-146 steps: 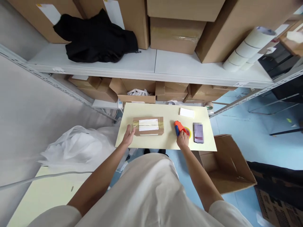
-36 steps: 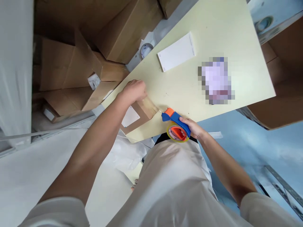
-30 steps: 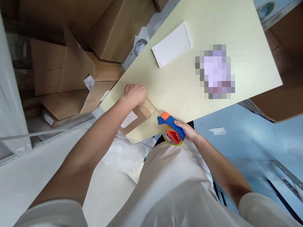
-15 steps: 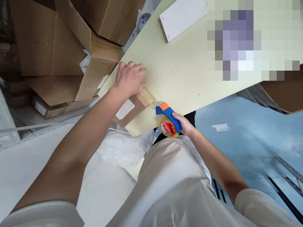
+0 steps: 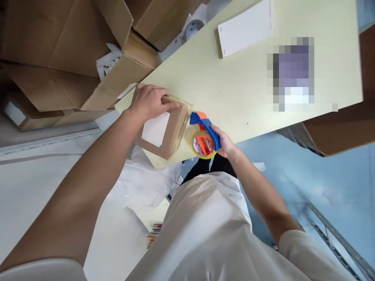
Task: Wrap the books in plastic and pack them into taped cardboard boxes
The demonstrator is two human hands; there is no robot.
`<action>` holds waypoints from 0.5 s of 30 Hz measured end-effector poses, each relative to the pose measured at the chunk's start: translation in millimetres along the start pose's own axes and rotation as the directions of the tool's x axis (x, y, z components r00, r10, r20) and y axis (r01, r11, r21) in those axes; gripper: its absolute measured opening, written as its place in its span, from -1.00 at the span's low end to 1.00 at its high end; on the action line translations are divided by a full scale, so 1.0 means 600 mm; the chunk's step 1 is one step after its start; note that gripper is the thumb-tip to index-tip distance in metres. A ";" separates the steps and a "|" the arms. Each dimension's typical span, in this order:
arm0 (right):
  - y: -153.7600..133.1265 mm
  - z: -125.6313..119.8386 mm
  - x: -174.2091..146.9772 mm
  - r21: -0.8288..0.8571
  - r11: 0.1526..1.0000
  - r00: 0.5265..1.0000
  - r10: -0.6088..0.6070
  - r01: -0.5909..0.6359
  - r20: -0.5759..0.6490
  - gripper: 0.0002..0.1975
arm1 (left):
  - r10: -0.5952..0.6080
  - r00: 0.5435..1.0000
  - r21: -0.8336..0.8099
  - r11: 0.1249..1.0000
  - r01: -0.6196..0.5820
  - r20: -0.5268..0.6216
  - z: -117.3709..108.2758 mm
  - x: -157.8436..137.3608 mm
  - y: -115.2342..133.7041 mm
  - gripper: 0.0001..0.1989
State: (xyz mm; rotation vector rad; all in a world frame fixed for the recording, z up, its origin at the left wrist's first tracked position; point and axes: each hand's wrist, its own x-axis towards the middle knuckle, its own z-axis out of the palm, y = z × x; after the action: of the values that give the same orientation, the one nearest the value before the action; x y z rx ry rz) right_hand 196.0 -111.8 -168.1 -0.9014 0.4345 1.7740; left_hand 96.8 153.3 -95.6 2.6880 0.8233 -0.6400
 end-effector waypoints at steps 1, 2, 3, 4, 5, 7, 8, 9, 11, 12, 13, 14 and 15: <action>-0.030 0.007 0.008 -0.046 0.999 1.000 -0.023 0.023 0.006 -0.63 | -0.105 0.994 -0.017 0.994 0.105 -0.023 -0.001 0.003 0.001 -0.25; -0.061 0.012 0.018 -0.099 0.994 0.999 -0.040 0.041 0.018 -0.62 | -0.198 0.979 -0.040 0.980 0.197 -0.047 0.000 0.005 0.004 -0.21; -0.093 0.017 0.028 -0.157 0.986 0.998 -0.048 0.053 0.034 -0.61 | -0.264 0.961 -0.066 0.964 0.259 -0.079 0.001 0.006 0.009 -0.20; -0.125 0.021 0.038 -0.215 0.975 0.998 -0.044 0.055 0.055 -0.61 | -0.291 0.948 -0.093 0.955 0.281 -0.125 0.004 0.006 0.015 -0.20; -0.154 0.024 0.047 -0.271 0.961 0.997 -0.028 0.048 0.078 -0.60 | -0.276 0.944 -0.117 0.959 0.258 -0.180 0.007 0.006 0.022 -0.22; -0.200 0.027 0.062 -0.372 0.928 0.991 0.031 0.020 0.132 -0.59 | -0.141 0.953 -0.130 0.985 0.109 -0.267 0.012 0.002 0.037 -0.26; -0.215 0.028 0.068 -0.414 0.910 0.986 0.061 0.008 0.153 -0.58 | -0.059 0.958 -0.122 0.992 0.025 -0.280 0.014 -0.001 0.044 -0.26; -0.225 0.029 0.072 -0.447 0.894 0.983 0.079 0.004 0.167 -0.57 | 0.005 0.962 -0.114 0.993 -0.037 -0.271 0.014 -0.004 0.051 -0.27; -0.233 0.031 0.075 -0.492 0.870 0.985 0.056 0.033 0.166 -0.56 | 0.052 0.973 -0.112 0.991 -0.079 -0.224 0.011 -0.009 0.061 -0.30; -0.232 0.032 0.075 -0.503 0.862 0.987 0.016 0.067 0.159 -0.57 | 0.037 0.978 -0.118 0.991 -0.062 -0.207 0.009 -0.011 0.065 -0.33; -0.229 0.034 0.075 -0.510 0.853 0.987 -0.036 0.111 0.154 -0.58 | 0.009 0.980 -0.127 0.991 -0.035 -0.198 0.007 -0.012 0.068 -0.35; -0.225 0.035 0.074 -0.517 0.842 0.985 -0.088 0.155 0.152 -0.58 | -0.020 0.981 -0.136 0.991 -0.006 -0.191 0.004 -0.012 0.070 -0.38; -0.222 0.037 0.074 -0.526 0.828 0.979 -0.137 0.196 0.149 -0.59 | -0.046 0.982 -0.144 0.989 0.019 -0.184 0.002 -0.012 0.072 -0.39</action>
State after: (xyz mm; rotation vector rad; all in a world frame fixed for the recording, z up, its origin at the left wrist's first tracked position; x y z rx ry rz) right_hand 302.4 -17.6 -170.3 -1.1854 -0.2325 1.7961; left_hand 115.8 114.6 -88.2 2.6374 0.9243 -0.3247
